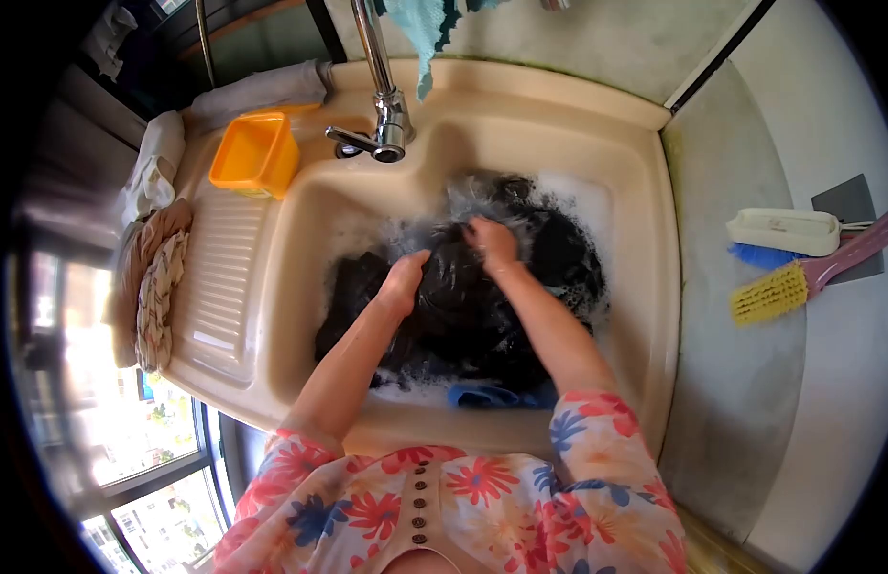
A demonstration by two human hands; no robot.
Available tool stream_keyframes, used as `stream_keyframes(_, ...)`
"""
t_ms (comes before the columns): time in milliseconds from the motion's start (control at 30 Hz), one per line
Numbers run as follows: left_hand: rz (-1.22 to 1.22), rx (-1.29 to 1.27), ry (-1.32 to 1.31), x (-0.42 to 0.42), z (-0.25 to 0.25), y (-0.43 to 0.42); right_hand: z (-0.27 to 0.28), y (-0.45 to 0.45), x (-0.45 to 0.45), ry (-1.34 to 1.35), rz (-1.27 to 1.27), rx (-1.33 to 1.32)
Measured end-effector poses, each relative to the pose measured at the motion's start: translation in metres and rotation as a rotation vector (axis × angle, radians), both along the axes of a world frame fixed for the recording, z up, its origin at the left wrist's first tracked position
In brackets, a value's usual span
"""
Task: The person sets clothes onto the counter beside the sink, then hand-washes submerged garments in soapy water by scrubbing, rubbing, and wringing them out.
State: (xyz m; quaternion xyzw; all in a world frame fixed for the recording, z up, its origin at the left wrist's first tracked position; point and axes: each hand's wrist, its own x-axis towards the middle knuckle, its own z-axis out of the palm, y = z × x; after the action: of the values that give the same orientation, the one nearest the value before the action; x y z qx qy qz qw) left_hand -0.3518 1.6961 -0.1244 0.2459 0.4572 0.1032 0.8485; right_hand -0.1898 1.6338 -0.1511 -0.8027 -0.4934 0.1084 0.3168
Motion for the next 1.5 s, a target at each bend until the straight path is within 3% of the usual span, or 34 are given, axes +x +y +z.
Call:
stream_keyframes(33,-0.001,-0.008,-0.089,-0.002,-0.005,0.007,-0.01,-0.01,0.023,-0.005,0.056,-0.125)
stream_keyframes(100,0.071,-0.024,-0.003,-0.011,0.002,0.02,0.001,-0.027,0.04,0.041,-0.119,-0.151)
stream_keyframes(200,0.031,-0.149,-0.161,-0.019,-0.001,0.021,-0.012,-0.038,0.035,0.163,-0.446,0.148)
stream_keyframes(233,0.031,-0.13,-0.179,-0.015,-0.008,0.018,0.009,-0.033,0.008,0.234,-0.43,0.159)
stream_keyframes(267,0.016,-0.163,-0.151,-0.011,-0.001,0.014,-0.007,-0.031,-0.012,0.186,-0.287,0.26)
stream_keyframes(300,0.002,-0.198,-0.121,-0.007,0.012,0.009,0.04,-0.036,-0.05,0.206,-0.088,0.172)
stream_keyframes(333,-0.013,-0.232,-0.087,-0.007,0.017,0.005,0.051,-0.039,-0.08,0.139,0.11,0.305)
stream_keyframes(367,-0.022,0.078,-0.191,-0.011,-0.055,0.008,0.068,-0.042,-0.103,0.092,0.244,0.231)
stream_keyframes(433,0.08,-0.023,-0.355,-0.019,-0.06,-0.006,0.057,-0.032,-0.087,-0.073,0.308,0.182)
stream_keyframes(500,-0.086,0.045,0.084,-0.004,0.001,0.002,0.03,-0.021,-0.036,0.037,-0.004,0.181)
stream_keyframes(533,-0.103,0.126,0.0,-0.001,0.032,0.0,0.048,-0.028,-0.011,0.0,-0.125,-0.084)
stream_keyframes(567,-0.13,0.24,-0.053,-0.001,0.04,0.002,0.032,-0.035,0.025,-0.074,-0.074,-0.125)
stream_keyframes(600,-0.147,0.347,-0.108,-0.001,0.043,0.003,0.059,-0.041,0.044,-0.112,-0.156,-0.36)
stream_keyframes(667,-0.269,0.568,-0.111,-0.007,0.037,0.009,0.061,-0.052,0.093,-0.194,-0.181,-0.471)
stream_keyframes(700,-0.286,0.619,-0.032,-0.011,0.033,0.017,0.066,-0.052,0.112,-0.275,-0.11,-0.552)
stream_keyframes(767,-0.337,0.725,0.132,-0.014,0.029,0.027,0.102,-0.035,0.101,-0.296,0.152,-0.471)
stream_keyframes(800,-0.266,0.608,0.185,-0.013,0.032,0.027,0.109,-0.024,0.079,-0.251,0.34,-0.337)
stream_keyframes(833,-0.294,0.76,0.239,-0.014,0.02,0.027,0.11,-0.01,0.054,-0.202,0.523,-0.196)
stream_keyframes(900,-0.34,1.072,0.351,-0.019,-0.012,0.03,0.099,0.004,0.005,-0.251,0.687,-0.267)
stream_keyframes(933,-0.388,1.171,0.427,-0.023,-0.005,0.029,0.088,0.001,-0.009,-0.261,0.698,-0.416)
stream_keyframes(1033,-0.271,1.103,0.459,-0.033,-0.011,0.042,0.074,-0.019,-0.027,-0.217,0.774,-0.81)
stream_keyframes(1167,0.114,0.595,0.196,-0.048,-0.03,0.068,0.031,-0.041,-0.011,-0.058,0.529,-0.867)
stream_keyframes(1233,0.26,0.321,0.121,-0.058,-0.019,0.069,0.007,-0.046,-0.002,-0.054,0.42,-0.619)
stream_keyframes(1300,0.233,0.271,0.08,-0.062,-0.018,0.071,0.012,-0.045,-0.001,0.015,0.323,-0.442)
stream_keyframes(1367,0.178,0.192,0.013,-0.058,-0.018,0.067,0.091,-0.035,-0.019,0.13,0.244,-0.345)
stream_keyframes(1467,-0.077,0.391,0.042,-0.033,-0.056,0.064,0.181,-0.026,-0.051,0.197,0.356,0.071)
stream_keyframes(1500,-0.179,0.402,-0.117,-0.028,-0.002,0.043,0.195,-0.024,-0.061,0.163,0.392,0.23)
